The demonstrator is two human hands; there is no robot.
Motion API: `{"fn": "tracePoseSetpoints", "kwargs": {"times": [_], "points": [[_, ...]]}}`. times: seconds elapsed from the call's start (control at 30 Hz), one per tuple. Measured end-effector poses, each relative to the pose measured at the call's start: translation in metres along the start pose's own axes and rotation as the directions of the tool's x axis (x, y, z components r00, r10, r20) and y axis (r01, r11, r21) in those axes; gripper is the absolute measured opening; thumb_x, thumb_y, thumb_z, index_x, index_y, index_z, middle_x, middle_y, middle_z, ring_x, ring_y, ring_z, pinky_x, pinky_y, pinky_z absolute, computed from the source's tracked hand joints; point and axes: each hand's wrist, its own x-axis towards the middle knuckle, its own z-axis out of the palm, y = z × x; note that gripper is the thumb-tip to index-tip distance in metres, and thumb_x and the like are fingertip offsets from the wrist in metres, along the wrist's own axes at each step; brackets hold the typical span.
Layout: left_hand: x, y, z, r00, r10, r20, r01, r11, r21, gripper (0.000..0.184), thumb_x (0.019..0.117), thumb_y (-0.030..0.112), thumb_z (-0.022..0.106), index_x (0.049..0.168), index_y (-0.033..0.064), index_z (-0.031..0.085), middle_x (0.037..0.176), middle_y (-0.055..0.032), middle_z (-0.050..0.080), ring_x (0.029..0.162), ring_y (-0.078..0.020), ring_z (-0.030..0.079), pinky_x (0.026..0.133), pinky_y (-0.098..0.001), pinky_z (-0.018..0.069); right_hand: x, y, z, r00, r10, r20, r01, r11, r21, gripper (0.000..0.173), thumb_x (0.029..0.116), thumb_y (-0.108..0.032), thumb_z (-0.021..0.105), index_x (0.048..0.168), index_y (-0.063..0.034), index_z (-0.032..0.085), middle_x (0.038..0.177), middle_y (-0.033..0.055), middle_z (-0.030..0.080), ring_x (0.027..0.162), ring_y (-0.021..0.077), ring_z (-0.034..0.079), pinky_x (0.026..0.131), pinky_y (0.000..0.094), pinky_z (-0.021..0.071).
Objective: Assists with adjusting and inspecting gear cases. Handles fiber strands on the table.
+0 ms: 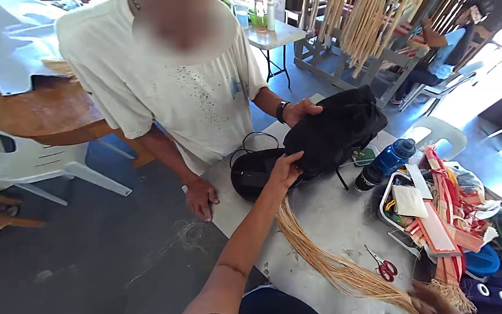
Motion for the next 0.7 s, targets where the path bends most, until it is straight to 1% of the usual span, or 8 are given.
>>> {"fn": "tracePoseSetpoints", "kwargs": {"times": [0.07, 0.13, 0.27, 0.37, 0.43, 0.57, 0.63, 0.7], "points": [[-0.014, -0.012, -0.002, 1.0, 0.003, 0.031, -0.003, 1.0, -0.006, 0.025, 0.1017, 0.006, 0.054, 0.126, 0.0102, 0.052, 0.1, -0.0056, 0.069, 0.084, -0.015, 0.07, 0.074, -0.0323, 0.0603, 0.042, -0.026, 0.012, 0.99, -0.134, 0.033, 0.13, 0.985, 0.114, 0.051, 0.099, -0.025, 0.063, 0.137, 0.0085, 0.055, 0.116, 0.0153, 0.072, 0.104, 0.0191, 0.071, 0.091, 0.0376, 0.0589], [-0.025, -0.026, -0.008, 0.997, 0.007, 0.071, -0.005, 1.0, -0.026, 0.022, 0.1034, 0.003, 0.049, 0.125, 0.0091, 0.052, 0.098, -0.0063, 0.07, 0.082, -0.0152, 0.071, 0.073, -0.0317, 0.0605, 0.085, -0.053, 0.029, 0.984, -0.18, 0.004, 0.175, 0.959, 0.222, 0.07, 0.095, -0.043, 0.065, 0.143, 0.0053, 0.049, 0.12, 0.0096, 0.072, 0.106, 0.0157, 0.071, 0.087, 0.0348, 0.0611], [-0.045, -0.064, -0.029, 0.986, -0.018, 0.164, 0.031, 0.997, -0.074, 0.03, 0.0975, -0.004, 0.047, 0.126, 0.0045, 0.048, 0.101, -0.0085, 0.071, 0.088, -0.0175, 0.072, 0.08, -0.0348, 0.0613, 0.155, -0.104, 0.054, 0.985, -0.137, -0.104, 0.168, 0.903, 0.395, 0.096, 0.0865, -0.048, 0.069, 0.155, 0.0045, 0.028, 0.13, 0.014, 0.065, 0.112, 0.0189, 0.068, 0.09, 0.037, 0.0598], [-0.056, -0.086, -0.044, 0.986, -0.07, 0.148, 0.088, 0.989, -0.118, 0.032, 0.0917, -0.008, 0.05, 0.122, 0.0036, 0.047, 0.1, -0.0094, 0.071, 0.088, -0.0191, 0.072, 0.08, -0.0366, 0.0619, 0.193, -0.123, 0.066, 0.985, 0.03, -0.172, 0.069, 0.838, 0.542, 0.076, 0.0943, -0.027, 0.063, 0.157, -0.0034, 0.027, 0.129, 0.0194, 0.061, 0.106, 0.0242, 0.068, 0.084, 0.0402, 0.059], [-0.058, -0.096, -0.055, 0.985, -0.097, 0.146, 0.115, 0.986, -0.12, 0.034, 0.0886, -0.012, 0.051, 0.119, 0.0043, 0.048, 0.099, -0.0092, 0.072, 0.087, -0.0193, 0.073, 0.078, -0.0369, 0.0625, 0.209, -0.128, 0.073, 0.984, 0.111, -0.142, -0.001, 0.792, 0.61, 0.061, 0.0972, -0.023, 0.065, 0.15, -0.0055, 0.039, 0.121, 0.0165, 0.064, 0.098, 0.0226, 0.069, 0.079, 0.04, 0.06], [-0.057, -0.108, -0.074, 0.965, -0.218, 0.143, 0.231, 0.969, -0.082, 0.033, 0.0871, -0.015, 0.05, 0.115, 0.004, 0.05, 0.099, -0.0093, 0.073, 0.087, -0.0204, 0.073, 0.079, -0.0381, 0.0624, 0.224, -0.121, 0.096, 0.954, 0.171, -0.246, 0.044, 0.733, 0.678, 0.039, 0.085, 0.001, 0.078, 0.122, 0.0003, 0.064, 0.104, 0.0111, 0.072, 0.093, 0.0158, 0.071, 0.082, 0.0352, 0.0607], [-0.053, -0.106, -0.078, 0.951, -0.3, 0.072, 0.293, 0.951, 0.094, 0.034, 0.0895, -0.018, 0.054, 0.117, 0.0018, 0.051, 0.1, -0.0111, 0.072, 0.086, -0.0211, 0.073, 0.078, -0.0376, 0.0624, 0.225, -0.109, 0.109, 0.911, 0.169, -0.376, 0.117, 0.77, 0.628, 0.036, 0.081, 0.011, 0.076, 0.115, 0.0034, 0.066, 0.102, 0.0113, 0.072, 0.093, 0.0133, 0.07, 0.083, 0.0322, 0.0595], [-0.054, -0.1, -0.078, 0.938, -0.344, -0.047, 0.317, 0.79, 0.524, 0.051, 0.0924, -0.005, 0.068, 0.138, 0.0006, 0.046, 0.11, -0.0154, 0.068, 0.091, -0.0207, 0.07, 0.081, -0.0355, 0.0596, 0.22, -0.095, 0.12, 0.851, 0.056, -0.523, 0.237, 0.846, 0.477, 0.027, 0.0802, 0.012, 0.071, 0.106, 0.0062, 0.068, 0.096, 0.0099, 0.072, 0.089, 0.0093, 0.069, 0.083, 0.0288, 0.0584]]}}
